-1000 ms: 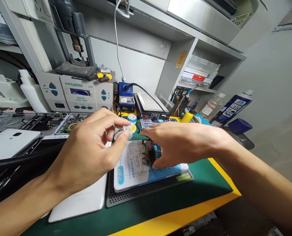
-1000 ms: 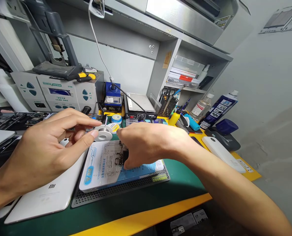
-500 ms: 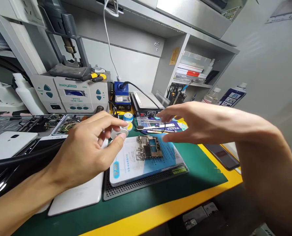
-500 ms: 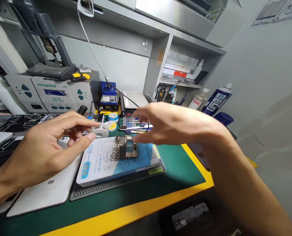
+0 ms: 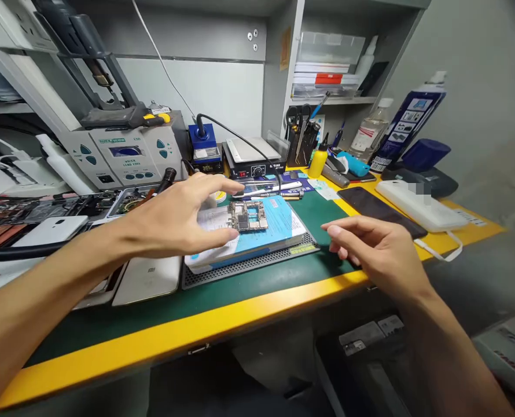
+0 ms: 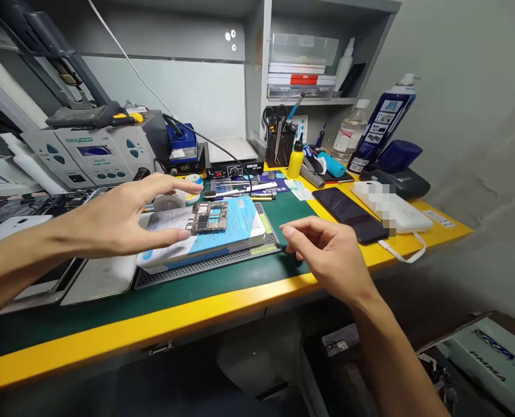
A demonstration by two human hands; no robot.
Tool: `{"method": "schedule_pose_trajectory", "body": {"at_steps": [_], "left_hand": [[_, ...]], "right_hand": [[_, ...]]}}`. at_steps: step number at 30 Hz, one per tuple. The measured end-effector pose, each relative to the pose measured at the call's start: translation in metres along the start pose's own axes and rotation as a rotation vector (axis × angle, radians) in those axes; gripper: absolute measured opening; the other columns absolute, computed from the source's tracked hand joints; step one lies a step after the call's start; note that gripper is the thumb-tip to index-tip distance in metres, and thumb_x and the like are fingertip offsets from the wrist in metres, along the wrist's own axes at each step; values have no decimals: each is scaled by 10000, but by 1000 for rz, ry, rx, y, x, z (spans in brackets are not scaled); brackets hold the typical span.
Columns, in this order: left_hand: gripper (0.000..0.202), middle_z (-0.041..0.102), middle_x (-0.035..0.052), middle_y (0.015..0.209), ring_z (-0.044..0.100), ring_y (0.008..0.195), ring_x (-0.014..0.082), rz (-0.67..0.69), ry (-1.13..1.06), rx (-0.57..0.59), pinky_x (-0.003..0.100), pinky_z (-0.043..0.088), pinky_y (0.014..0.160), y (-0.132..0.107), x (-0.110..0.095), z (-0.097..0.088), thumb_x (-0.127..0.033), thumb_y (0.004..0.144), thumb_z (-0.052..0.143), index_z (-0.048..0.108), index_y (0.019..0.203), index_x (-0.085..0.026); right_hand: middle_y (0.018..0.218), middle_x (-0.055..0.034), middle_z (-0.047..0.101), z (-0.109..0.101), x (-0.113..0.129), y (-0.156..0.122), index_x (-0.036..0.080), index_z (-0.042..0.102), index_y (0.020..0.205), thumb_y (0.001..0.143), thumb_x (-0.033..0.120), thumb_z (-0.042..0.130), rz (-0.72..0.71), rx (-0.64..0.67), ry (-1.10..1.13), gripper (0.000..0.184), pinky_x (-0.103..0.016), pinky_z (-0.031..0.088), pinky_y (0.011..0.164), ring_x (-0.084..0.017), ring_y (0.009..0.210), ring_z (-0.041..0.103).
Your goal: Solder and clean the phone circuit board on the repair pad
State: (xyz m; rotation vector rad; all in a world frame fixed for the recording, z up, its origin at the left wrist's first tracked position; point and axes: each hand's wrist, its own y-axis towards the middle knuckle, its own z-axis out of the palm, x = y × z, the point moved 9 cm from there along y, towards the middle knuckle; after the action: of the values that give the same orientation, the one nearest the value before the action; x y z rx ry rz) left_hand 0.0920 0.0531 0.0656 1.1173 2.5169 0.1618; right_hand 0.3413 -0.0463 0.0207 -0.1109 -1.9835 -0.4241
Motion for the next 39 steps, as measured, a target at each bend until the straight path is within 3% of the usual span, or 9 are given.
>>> {"method": "schedule_pose_trajectory", "body": {"at_steps": [3,10,20,24,30,34,39], "left_hand": [[726,586,74,1420,583,1261,352,8,44,83,531,486,1025,15,-7,6,-498,750,731,529,1413,-282],[811,582,63,1438,608,1214,334,-16,136,307,445,530,957,33,-16,24,-560,763,685,412,1474,-279],[731,654,30,1328,664,1099,288,-33,149,279,400,565,881,34,-25,25,-544,791,668,440,1441,-300],[733,678,20,1297,658,1122,292,-48,142,254,407,548,929,36,-25,23,-556,785,672,446,1437,-309],[767,706,-17,1256,634,1178,302,-101,65,237,478,495,1027,40,-12,16,-611,755,726,465,1426,-347],[792,734,-18,1209,664,1093,266,-173,-126,272,485,499,1005,42,-3,12,-643,746,743,473,1426,-340],[795,760,-32,1174,670,1089,291,-240,-177,294,527,454,1052,44,1,9,-642,699,780,529,1399,-360]], "right_hand": [[615,12,650,0,-8,-6,177,771,842,859,380,761,-7,-34,37,205,-244,452,518,-117,542,541],[583,18,662,-3,-6,-4,179,776,785,836,265,770,-86,-24,86,100,-204,441,484,-98,522,535],[590,22,673,-4,-7,-5,189,778,785,834,199,753,-117,-20,120,56,-210,445,473,-95,511,543],[610,15,684,-4,-9,-4,187,785,795,829,188,757,-117,-19,137,43,-221,462,482,-102,519,560],[621,13,690,-3,-11,-3,198,796,805,828,169,756,-155,-29,158,54,-243,483,490,-116,529,589],[613,16,686,-3,-11,-4,200,798,800,829,154,754,-175,-39,168,69,-243,489,473,-115,517,594],[606,12,685,-3,-8,-6,201,799,789,835,169,763,-217,-40,164,66,-248,486,454,-115,502,587]]}}
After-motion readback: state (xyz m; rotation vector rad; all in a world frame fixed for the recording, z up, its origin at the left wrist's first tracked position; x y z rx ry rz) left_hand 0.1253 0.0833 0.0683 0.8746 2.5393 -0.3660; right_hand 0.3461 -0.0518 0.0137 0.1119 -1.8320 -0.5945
